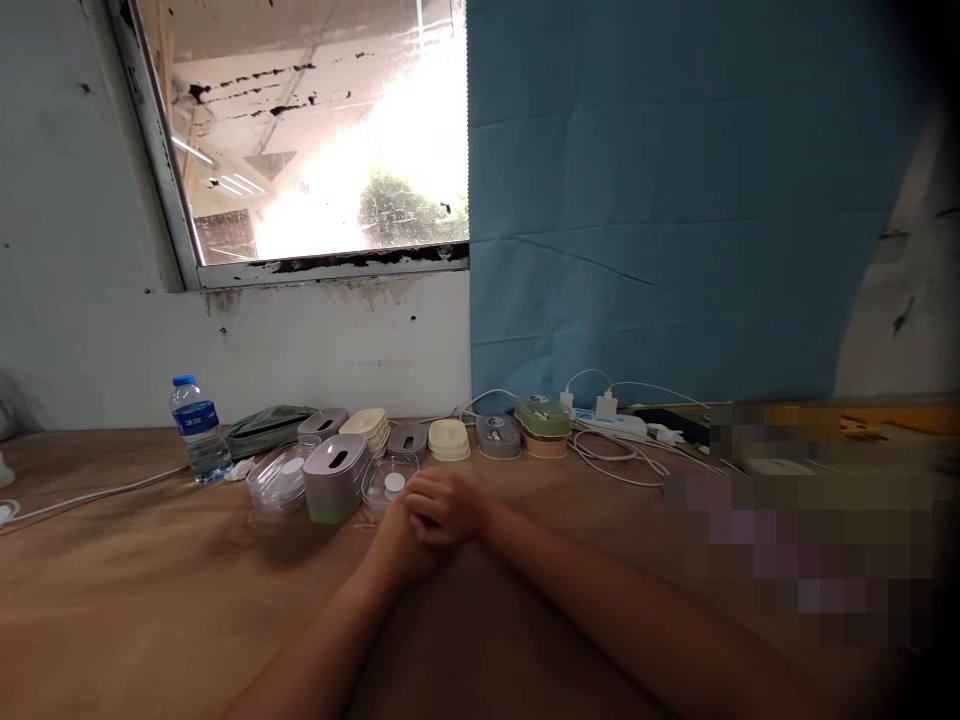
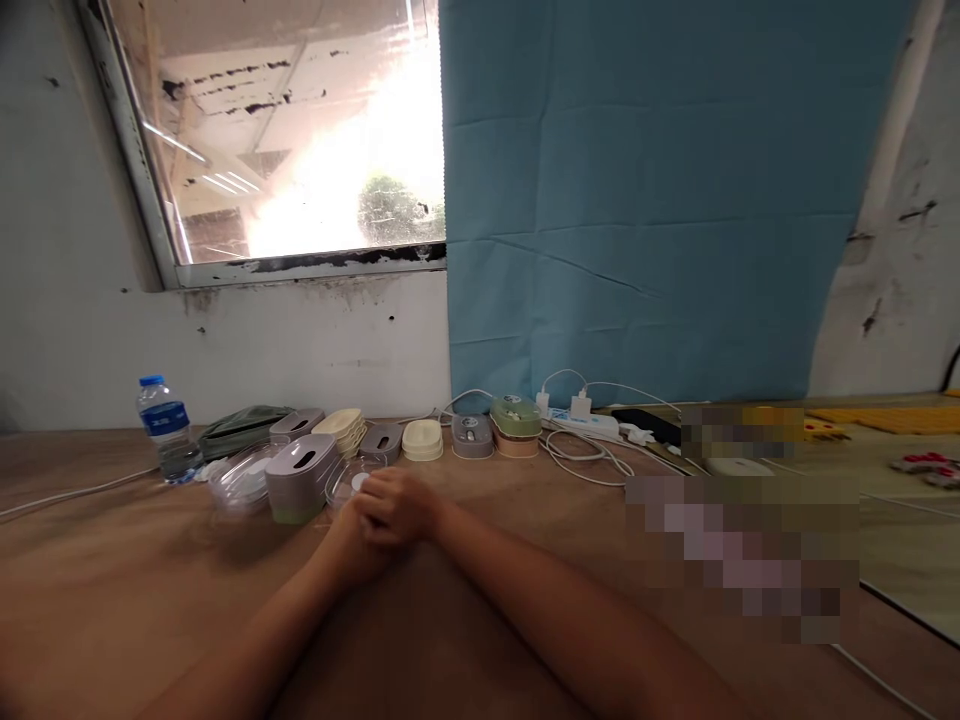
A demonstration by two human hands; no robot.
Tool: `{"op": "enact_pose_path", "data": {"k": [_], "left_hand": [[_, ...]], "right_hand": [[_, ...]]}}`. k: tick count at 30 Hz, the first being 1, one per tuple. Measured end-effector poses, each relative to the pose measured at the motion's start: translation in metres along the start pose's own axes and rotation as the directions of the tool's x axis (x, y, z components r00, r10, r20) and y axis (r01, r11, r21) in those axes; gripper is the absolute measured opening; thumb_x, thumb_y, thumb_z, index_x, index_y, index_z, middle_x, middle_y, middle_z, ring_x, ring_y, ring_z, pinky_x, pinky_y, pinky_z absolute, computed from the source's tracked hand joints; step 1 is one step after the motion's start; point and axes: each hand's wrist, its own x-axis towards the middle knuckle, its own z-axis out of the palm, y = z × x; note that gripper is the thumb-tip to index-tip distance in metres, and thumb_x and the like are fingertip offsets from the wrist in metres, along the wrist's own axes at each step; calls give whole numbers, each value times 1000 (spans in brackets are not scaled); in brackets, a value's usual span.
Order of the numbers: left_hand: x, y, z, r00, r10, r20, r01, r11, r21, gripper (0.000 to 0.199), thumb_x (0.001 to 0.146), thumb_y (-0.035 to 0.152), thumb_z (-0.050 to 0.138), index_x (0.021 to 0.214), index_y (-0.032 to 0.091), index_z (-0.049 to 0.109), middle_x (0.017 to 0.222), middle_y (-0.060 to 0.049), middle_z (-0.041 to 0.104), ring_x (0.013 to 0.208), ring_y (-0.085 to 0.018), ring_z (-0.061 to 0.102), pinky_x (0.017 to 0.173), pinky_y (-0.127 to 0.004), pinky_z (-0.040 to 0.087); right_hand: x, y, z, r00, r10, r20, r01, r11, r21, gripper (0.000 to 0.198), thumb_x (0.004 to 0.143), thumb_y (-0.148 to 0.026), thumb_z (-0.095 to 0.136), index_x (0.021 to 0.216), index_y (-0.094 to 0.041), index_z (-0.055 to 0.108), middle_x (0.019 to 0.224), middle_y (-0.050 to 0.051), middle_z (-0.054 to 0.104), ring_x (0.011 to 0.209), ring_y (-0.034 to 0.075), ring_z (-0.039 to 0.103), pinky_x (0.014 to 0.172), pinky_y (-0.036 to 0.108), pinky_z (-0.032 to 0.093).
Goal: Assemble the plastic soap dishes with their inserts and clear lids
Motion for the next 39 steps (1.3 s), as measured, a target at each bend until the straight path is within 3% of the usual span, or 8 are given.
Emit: {"op": "enact_pose_path", "data": {"k": [2, 4, 8, 11, 18, 29, 35, 39], "left_hand": [[0, -4, -8, 994, 108, 29, -109, 993, 36, 33, 74, 19, 47, 106, 20, 53, 115, -7, 53, 115, -25, 40, 97, -41, 33], [1, -10, -16, 988, 154, 12, -154, 984, 86, 38, 74, 16, 45, 112, 17, 49, 120, -11, 48, 116, -25, 38, 97, -42, 32], [4, -22, -24, 996, 44, -72, -33, 989, 145, 32, 72, 15, 47, 103, 17, 53, 108, -10, 54, 102, -24, 47, 89, -40, 37], [3, -29, -27, 994, -16, -104, 36, 981, 189, 19, 72, 19, 48, 89, 18, 58, 92, -9, 57, 90, -24, 51, 81, -39, 39], [1, -33, -30, 993, -73, -97, 89, 980, 177, 11, 73, 23, 51, 75, 19, 60, 80, -6, 60, 80, -22, 52, 78, -37, 37], [2, -37, -31, 994, -107, -17, 109, 982, 156, 21, 74, 16, 45, 82, 20, 64, 81, -5, 64, 79, -19, 56, 74, -31, 39], [0, -38, -31, 993, -117, 33, 108, 972, 209, 19, 73, 20, 47, 78, 20, 65, 78, -7, 63, 79, -21, 56, 71, -31, 38], [0, -40, -31, 991, -129, 40, 119, 972, 205, 19, 73, 17, 45, 73, 19, 64, 77, -6, 63, 75, -19, 56, 70, -29, 38]], "right_hand": [[-14, 22, 2, 981, 188, -46, -189, 981, -31, 17, 74, -20, 42, 87, -17, 52, 85, 6, 57, 82, 19, 50, 77, 33, 41], [-27, 39, 6, 920, 383, -85, -388, 919, -64, 27, 76, -16, 41, 101, -13, 48, 100, 11, 53, 96, 23, 47, 84, 38, 38], [-42, 62, 23, 767, 639, -56, -640, 757, -133, 37, 79, -19, 49, 115, -11, 43, 116, 14, 46, 101, 24, 47, 84, 41, 39], [-41, 72, 37, 696, 718, -15, -708, 682, -184, 33, 84, -27, 50, 115, -16, 45, 119, 9, 45, 100, 22, 49, 82, 42, 42], [-29, 88, 51, 633, 774, -7, -756, 617, -219, 27, 86, -27, 48, 111, -17, 48, 115, 7, 50, 96, 19, 53, 80, 40, 45], [-43, 87, 28, 726, 688, 13, -688, 725, 32, 22, 87, -24, 46, 107, -14, 50, 109, 7, 52, 96, 19, 52, 81, 40, 44], [-84, 44, -23, 839, 532, 112, -544, 813, 208, 22, 89, -25, 36, 107, -18, 45, 107, 9, 53, 94, 17, 53, 83, 32, 45], [-117, 11, -67, 878, 415, 238, -471, 838, 275, 20, 87, -30, 38, 102, -23, 51, 107, 5, 56, 100, 16, 52, 87, 30, 43]]}}
